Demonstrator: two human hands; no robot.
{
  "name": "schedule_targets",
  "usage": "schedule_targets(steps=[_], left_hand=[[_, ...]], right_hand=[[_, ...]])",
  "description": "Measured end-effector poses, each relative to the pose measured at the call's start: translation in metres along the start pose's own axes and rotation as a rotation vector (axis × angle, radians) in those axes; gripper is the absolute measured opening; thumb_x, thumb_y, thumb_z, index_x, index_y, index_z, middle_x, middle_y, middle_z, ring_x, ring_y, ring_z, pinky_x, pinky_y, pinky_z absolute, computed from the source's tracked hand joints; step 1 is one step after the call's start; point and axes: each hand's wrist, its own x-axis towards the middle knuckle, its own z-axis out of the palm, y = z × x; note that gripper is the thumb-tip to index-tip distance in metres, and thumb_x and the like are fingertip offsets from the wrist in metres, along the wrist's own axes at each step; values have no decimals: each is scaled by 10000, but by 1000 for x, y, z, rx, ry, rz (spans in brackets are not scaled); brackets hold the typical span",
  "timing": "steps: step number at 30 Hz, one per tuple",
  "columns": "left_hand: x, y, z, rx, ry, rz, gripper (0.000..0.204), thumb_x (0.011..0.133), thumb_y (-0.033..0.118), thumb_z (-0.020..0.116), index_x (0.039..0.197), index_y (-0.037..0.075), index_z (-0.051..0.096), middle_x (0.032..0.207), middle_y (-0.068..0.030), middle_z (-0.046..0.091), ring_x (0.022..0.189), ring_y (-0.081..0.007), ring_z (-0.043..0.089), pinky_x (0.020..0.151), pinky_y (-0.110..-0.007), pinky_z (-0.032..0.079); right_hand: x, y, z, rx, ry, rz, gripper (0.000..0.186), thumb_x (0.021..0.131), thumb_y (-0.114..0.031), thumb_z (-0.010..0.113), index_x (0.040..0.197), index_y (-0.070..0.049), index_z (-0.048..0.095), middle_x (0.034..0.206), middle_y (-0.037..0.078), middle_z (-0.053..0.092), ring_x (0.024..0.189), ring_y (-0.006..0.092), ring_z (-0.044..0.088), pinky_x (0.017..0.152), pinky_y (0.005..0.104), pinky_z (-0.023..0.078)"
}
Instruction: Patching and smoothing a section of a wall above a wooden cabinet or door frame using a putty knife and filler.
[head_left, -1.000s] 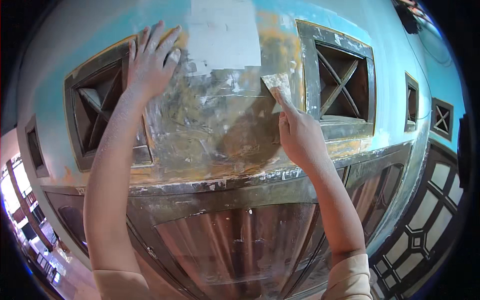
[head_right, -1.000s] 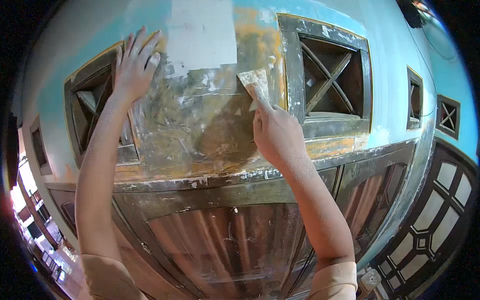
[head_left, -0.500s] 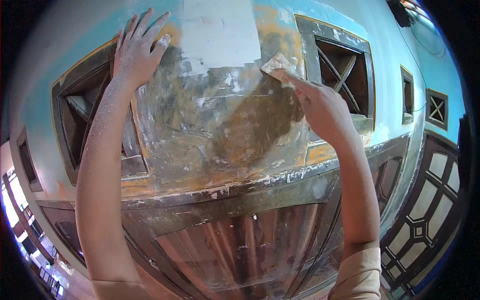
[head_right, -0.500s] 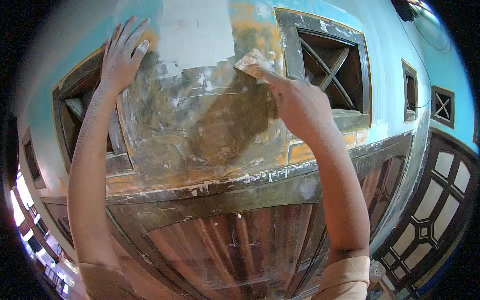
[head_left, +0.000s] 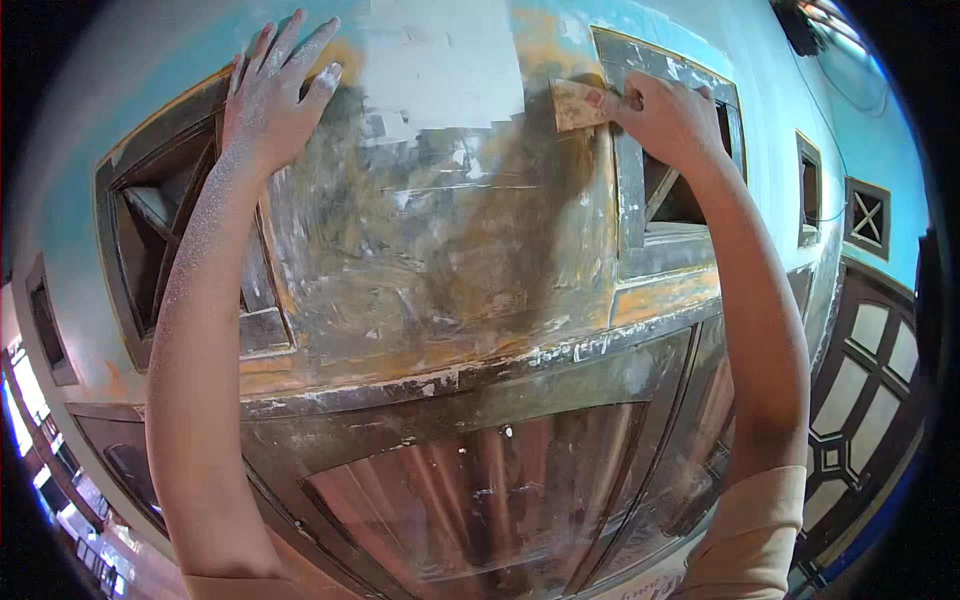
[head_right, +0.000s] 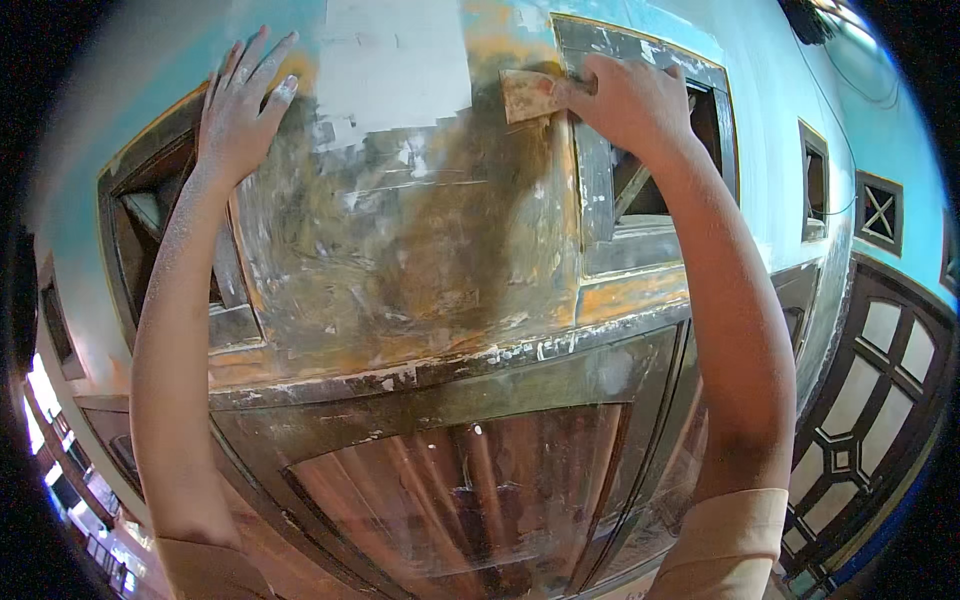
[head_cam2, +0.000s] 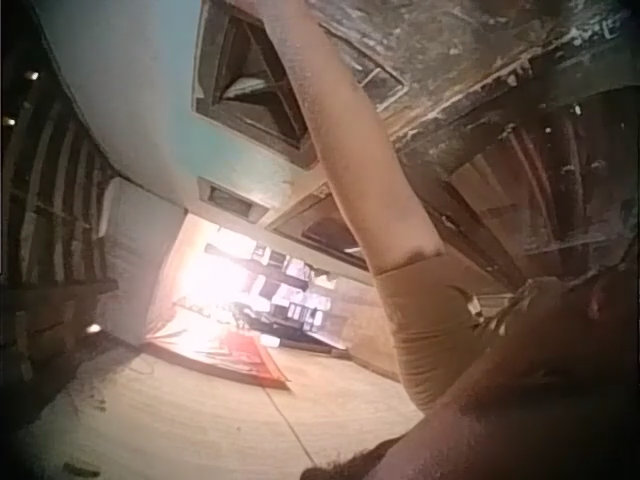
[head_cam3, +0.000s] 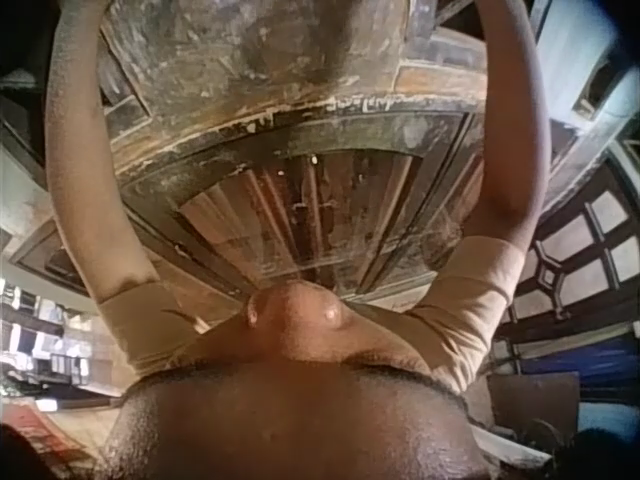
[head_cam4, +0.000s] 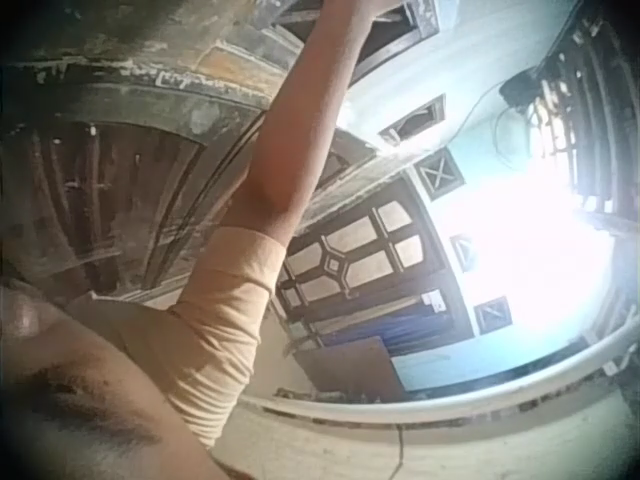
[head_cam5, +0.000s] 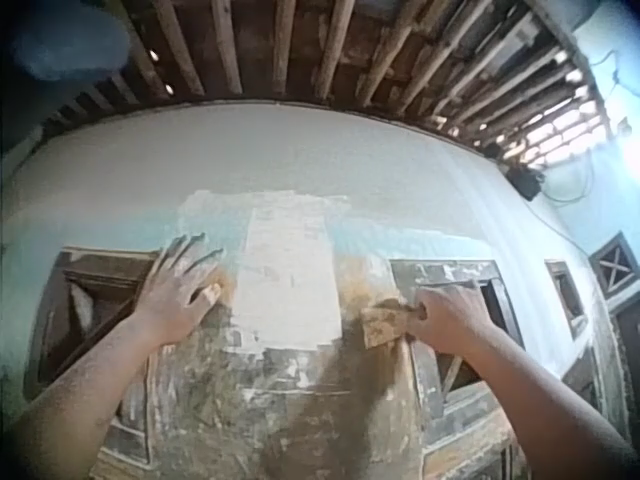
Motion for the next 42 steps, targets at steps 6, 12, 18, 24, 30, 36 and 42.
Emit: schedule_targets(steps=[6,12,18,24,30,36,42], left_hand=[[-1,3,-1,-7,7,-3,541,1072,439,445,1602,363,364,1702,-25,267,1569,-327,216,1273,-547,155],[-4,5,-2,-24,-1,-15,559,1048,469,465,1591,382,366,1700,-32,268,1566,-313,229,1271,-545,170],[-7,-1,-3,-28,-6,-17,563,1050,463,463,1596,374,360,1703,-29,261,1569,-316,220,1271,-547,167],[-6,4,-5,-1,-33,-34,555,1053,437,462,1594,360,368,1700,-32,268,1564,-321,230,1260,-571,178],[-4,-10,-9,-102,-43,32,517,1071,339,436,1586,330,390,1687,-35,295,1557,-321,249,1262,-544,200],[-6,-14,-12,7,-75,27,521,1070,316,433,1589,294,388,1683,-35,304,1557,-319,250,1266,-534,198],[-6,-11,-13,-39,-63,13,514,1078,314,413,1591,310,382,1686,-27,296,1561,-310,242,1272,-540,176]], right_hand=[[14,-15,-2,169,-104,35,660,897,-782,544,1033,-168,744,986,86,762,1027,308,710,968,651,422],[18,4,3,132,25,10,605,892,-708,625,844,-107,676,841,73,704,907,299,681,909,525,436],[18,-24,-14,104,58,-43,629,895,-740,599,793,-123,670,781,55,702,878,279,689,908,556,438],[24,-36,-7,17,178,10,624,895,-743,589,803,-136,702,785,56,710,836,261,696,884,501,468],[36,-10,-11,93,101,54,662,889,-775,561,828,-133,712,855,71,740,885,282,708,899,503,466],[44,-24,-21,35,29,14,667,890,-794,538,1010,-178,765,951,83,768,935,266,737,903,564,455],[59,-28,-24,61,53,67,655,912,-772,541,1004,-164,765,974,65,772,975,277,732,953,554,450]])
